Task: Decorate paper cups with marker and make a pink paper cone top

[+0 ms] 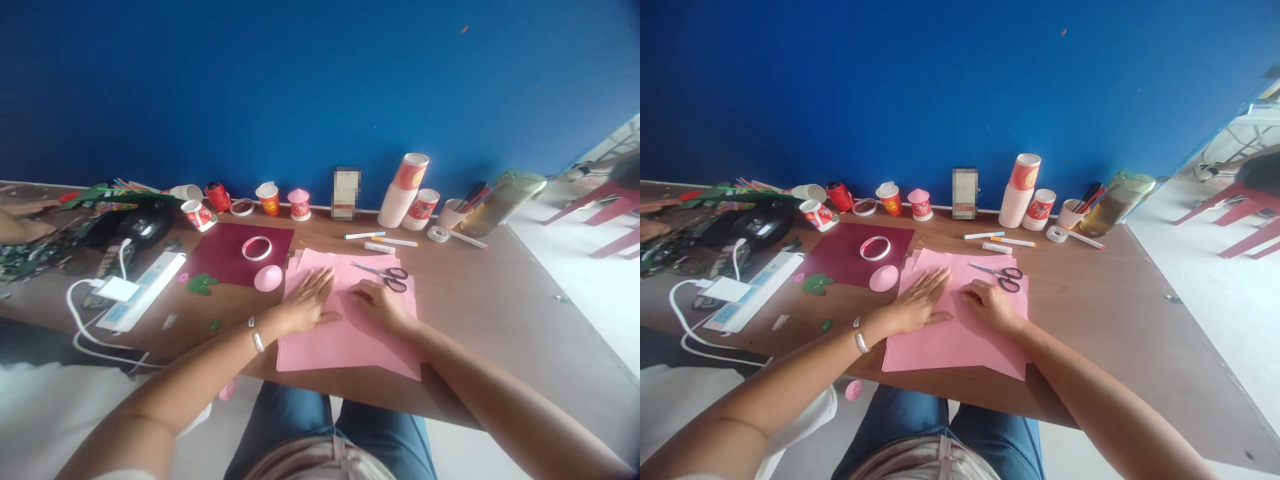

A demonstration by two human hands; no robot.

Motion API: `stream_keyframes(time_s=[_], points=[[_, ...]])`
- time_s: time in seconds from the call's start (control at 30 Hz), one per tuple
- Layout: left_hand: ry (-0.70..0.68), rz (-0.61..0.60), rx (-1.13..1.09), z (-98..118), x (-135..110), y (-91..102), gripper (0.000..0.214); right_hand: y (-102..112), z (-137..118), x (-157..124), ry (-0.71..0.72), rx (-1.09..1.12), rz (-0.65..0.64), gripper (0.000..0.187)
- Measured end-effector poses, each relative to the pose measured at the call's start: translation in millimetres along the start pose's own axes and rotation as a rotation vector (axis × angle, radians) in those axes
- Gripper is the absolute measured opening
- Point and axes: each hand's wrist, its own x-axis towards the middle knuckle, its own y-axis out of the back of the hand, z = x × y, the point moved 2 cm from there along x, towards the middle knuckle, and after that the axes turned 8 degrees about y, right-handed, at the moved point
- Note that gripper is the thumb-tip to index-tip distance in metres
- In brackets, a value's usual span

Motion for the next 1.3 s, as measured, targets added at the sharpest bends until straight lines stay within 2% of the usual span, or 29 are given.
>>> stream_keyframes(time_s=[0.1, 0.17, 0.27, 0.33, 0.4, 0.5, 0.63, 0.77, 0.87, 0.97, 1.07, 1.2, 1.3], points=[[-0.011, 0.01, 0.014, 0, -8, 2.0, 0.091, 6, -5, 0, 0.038, -0.077, -0.094, 0.022], [-0.054, 0.008, 0.018, 5, -19, 7.6, 0.098, 10, -13, -10, 0.127, -0.216, -0.165, 0.019], [-0.117, 0.035, 0.033, 18, -43, 15.9, 0.112, 12, -32, -44, 0.378, -0.562, -0.228, 0.032], [-0.118, 0.071, 0.068, 26, -61, 20.0, 0.109, 8, -42, -73, 0.451, -0.765, -0.17, 0.036], [-0.094, 0.093, 0.115, 32, -76, 23.0, 0.095, -1, -48, -99, 0.479, -0.877, -0.131, 0.032], [-0.084, 0.13, 0.155, 37, -91, 25.0, 0.071, -17, -45, -124, 0.455, -1.015, -0.082, 0.038], [-0.085, 0.164, 0.173, 33, -100, 20.5, 0.039, -29, -33, -137, 0.389, -1.067, -0.002, 0.034], [-0.061, 0.147, 0.255, 28, -105, 17.0, 0.027, -23, -27, -140, 0.466, -1.205, -0.018, 0.026], [-0.053, 0.173, 0.293, 30, -107, 21.5, 0.026, -11, -23, -143, 0.48, -1.188, -0.038, 0.024], [-0.045, 0.202, 0.262, 33, -107, 26.2, 0.027, 1, -19, -145, 0.453, -1.016, -0.027, 0.022], [-0.021, 0.238, 0.254, 30, -106, 26.0, 0.028, 10, -18, -143, 0.512, -0.901, -0.027, 0.02], [-0.05, 0.313, 0.271, 23, -106, 21.3, 0.044, 18, -22, -139, 0.586, -0.851, -0.054, 0.019], [-0.065, 0.303, 0.21, 22, -107, 22.0, 0.05, 24, -28, -136, 0.545, -0.853, -0.096, 0.018]])
